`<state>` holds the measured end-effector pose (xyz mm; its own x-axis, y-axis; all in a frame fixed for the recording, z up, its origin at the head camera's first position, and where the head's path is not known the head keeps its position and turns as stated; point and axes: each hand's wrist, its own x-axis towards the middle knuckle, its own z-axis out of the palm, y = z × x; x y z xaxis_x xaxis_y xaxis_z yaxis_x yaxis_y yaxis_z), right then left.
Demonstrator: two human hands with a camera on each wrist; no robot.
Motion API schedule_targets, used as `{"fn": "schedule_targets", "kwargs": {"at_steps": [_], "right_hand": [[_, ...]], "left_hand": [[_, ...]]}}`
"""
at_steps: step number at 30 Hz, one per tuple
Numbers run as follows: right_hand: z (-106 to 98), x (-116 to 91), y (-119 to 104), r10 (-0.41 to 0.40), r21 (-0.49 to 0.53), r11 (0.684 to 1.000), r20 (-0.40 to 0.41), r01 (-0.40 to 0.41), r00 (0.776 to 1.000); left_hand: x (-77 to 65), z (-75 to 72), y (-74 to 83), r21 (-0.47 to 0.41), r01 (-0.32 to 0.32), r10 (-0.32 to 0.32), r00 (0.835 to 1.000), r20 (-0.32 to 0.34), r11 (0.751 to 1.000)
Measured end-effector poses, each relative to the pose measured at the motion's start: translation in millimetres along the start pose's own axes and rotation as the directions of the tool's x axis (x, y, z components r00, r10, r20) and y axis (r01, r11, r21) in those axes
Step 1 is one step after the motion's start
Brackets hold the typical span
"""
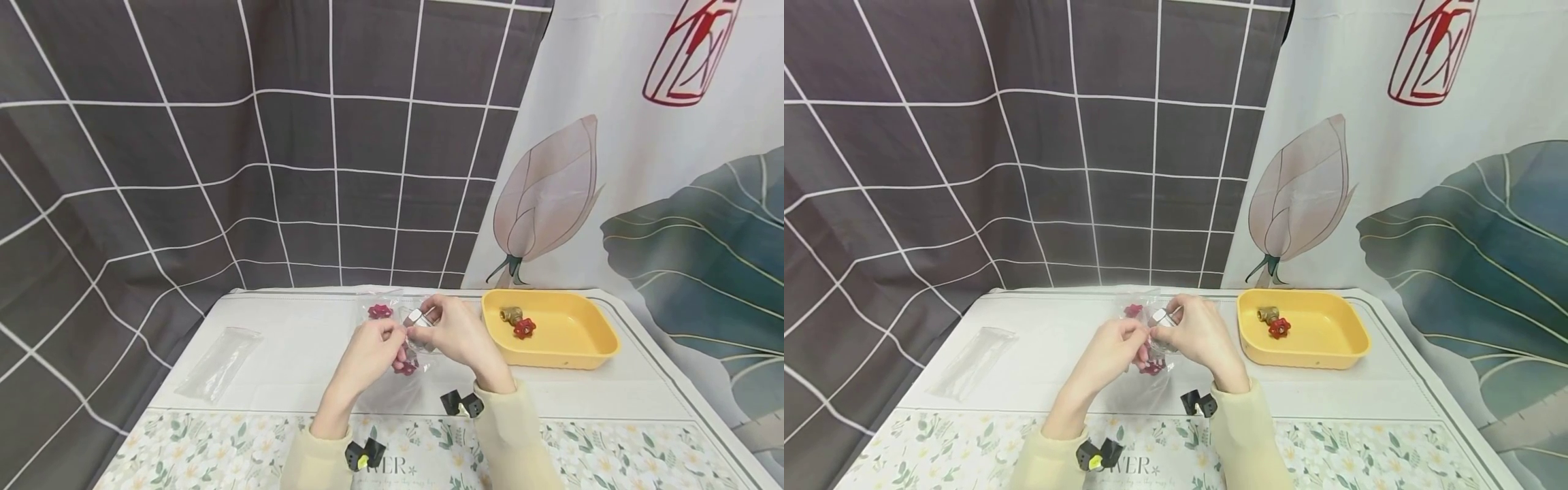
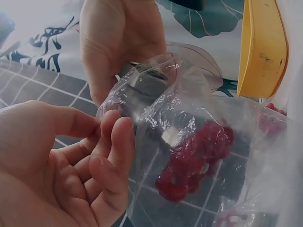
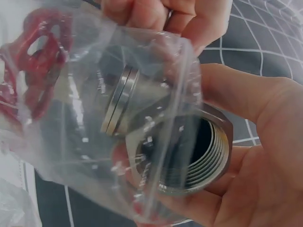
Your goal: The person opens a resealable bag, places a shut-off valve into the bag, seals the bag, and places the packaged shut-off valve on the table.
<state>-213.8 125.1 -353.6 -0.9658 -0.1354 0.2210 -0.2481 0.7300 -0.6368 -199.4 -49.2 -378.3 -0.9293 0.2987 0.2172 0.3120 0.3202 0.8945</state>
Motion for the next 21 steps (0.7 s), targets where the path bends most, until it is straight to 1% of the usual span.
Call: {"fn": "schedule_targets", "kwargs": {"at_steps": [3, 9, 14, 17, 21], "right_hand": [[3.8, 2.7, 2.7, 0.000, 0.040, 0.999, 0.019, -0.001, 1.000], [13.9, 8.3, 3.3, -0.036, 0.080, 0.996, 0.091, 0.029, 0.995], [21.4, 9.5, 1.8, -0.072, 0.044, 0.997, 0.131, 0.067, 0.989], [25.8, 9.5, 1.2, -0.110, 0.012, 0.994, 0.145, 0.109, 0.983], [30.1, 10.1, 3.1, -0.157, -0.004, 0.987, 0.150, 0.160, 0.976]], "left_hand": [[-0.6, 0.7, 1.5, -0.024, 0.013, -0.014, 1.000, -0.004, 1.000], [-2.2, 1.4, 5.0, -0.079, 0.028, -0.030, 0.999, -0.029, 0.997], [-3.2, 0.9, 7.1, -0.067, 0.003, -0.007, 0.998, -0.064, 0.998], [-3.2, 1.1, 8.2, -0.078, -0.008, 0.002, 0.997, -0.079, 0.997], [-3.1, 2.1, 8.7, -0.105, -0.016, 0.005, 0.995, -0.104, 0.994]]}}
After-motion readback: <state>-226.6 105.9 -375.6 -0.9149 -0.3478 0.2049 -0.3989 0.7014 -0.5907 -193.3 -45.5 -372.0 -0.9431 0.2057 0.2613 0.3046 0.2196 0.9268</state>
